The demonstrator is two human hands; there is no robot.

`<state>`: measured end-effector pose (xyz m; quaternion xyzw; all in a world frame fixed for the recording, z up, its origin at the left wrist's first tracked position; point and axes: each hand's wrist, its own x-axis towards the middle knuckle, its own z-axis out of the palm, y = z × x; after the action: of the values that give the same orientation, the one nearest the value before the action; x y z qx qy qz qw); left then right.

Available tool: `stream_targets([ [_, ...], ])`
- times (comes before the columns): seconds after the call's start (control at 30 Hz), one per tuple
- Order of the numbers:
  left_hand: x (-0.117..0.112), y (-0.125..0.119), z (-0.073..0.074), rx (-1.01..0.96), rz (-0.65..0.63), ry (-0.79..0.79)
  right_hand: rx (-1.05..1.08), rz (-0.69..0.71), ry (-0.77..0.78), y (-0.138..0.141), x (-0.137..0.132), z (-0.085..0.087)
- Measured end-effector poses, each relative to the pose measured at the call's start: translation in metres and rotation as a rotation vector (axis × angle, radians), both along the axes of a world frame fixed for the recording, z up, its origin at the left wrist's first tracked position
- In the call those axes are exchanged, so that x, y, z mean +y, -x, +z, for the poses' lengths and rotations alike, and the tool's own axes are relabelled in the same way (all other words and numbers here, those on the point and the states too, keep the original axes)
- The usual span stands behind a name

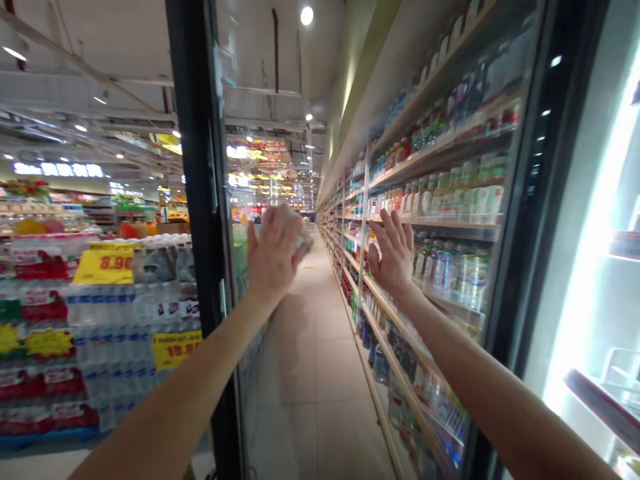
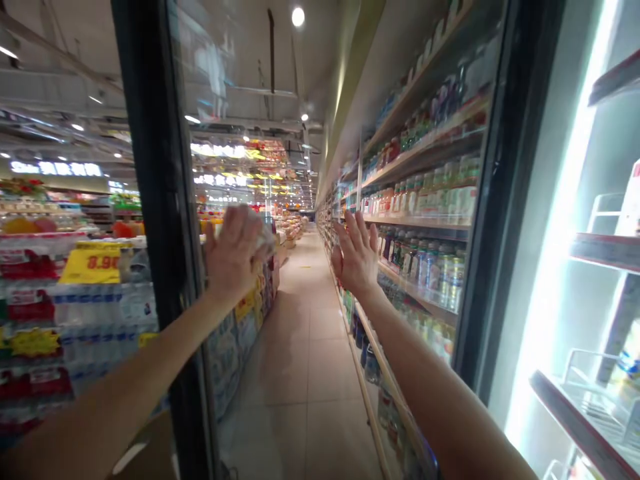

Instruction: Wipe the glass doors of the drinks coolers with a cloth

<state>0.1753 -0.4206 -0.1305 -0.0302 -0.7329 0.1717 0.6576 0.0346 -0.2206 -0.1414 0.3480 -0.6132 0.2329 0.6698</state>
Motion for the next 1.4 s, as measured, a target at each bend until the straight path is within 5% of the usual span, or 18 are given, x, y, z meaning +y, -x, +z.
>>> stream_targets([
  [0.13, 0.012, 0.007, -0.015, -0.222, -0.053, 0.367, 0.009, 0.031, -0.002, 0.002, 0.0, -0.001],
  [0.33, 0.005, 0.002, 0.007, 0.062, 0.041, -0.015, 0.027, 0.028, 0.015, 0.003, -0.001, -0.001],
  [0.5, 0.026, 0.019, 0.001, -0.168, -0.028, 0.435, 0.065, 0.078, 0.013, 0.004, 0.0, -0.001],
  [0.67, 0.028, 0.023, 0.018, 0.063, 0.031, 0.015, 0.077, 0.093, 0.034, 0.005, -0.001, -0.001],
  [0.83, 0.039, 0.03, 0.01, -0.075, 0.005, 0.303, 0.093, 0.092, 0.036, 0.005, -0.001, -0.001],
  [1.0, 0.043, 0.037, 0.008, 0.066, 0.005, 0.022, 0.077, 0.073, 0.048, 0.007, -0.002, -0.001],
  [1.17, 0.036, 0.039, 0.008, -0.126, -0.06, 0.329, 0.078, 0.066, 0.03, 0.009, -0.002, -0.002],
  [1.33, 0.027, 0.033, 0.022, 0.08, -0.016, -0.031, 0.082, 0.059, 0.026, 0.011, -0.003, -0.002],
  [1.4, 0.034, 0.036, 0.018, 0.044, -0.034, -0.004, 0.098, 0.049, 0.029, 0.012, -0.004, -0.002],
])
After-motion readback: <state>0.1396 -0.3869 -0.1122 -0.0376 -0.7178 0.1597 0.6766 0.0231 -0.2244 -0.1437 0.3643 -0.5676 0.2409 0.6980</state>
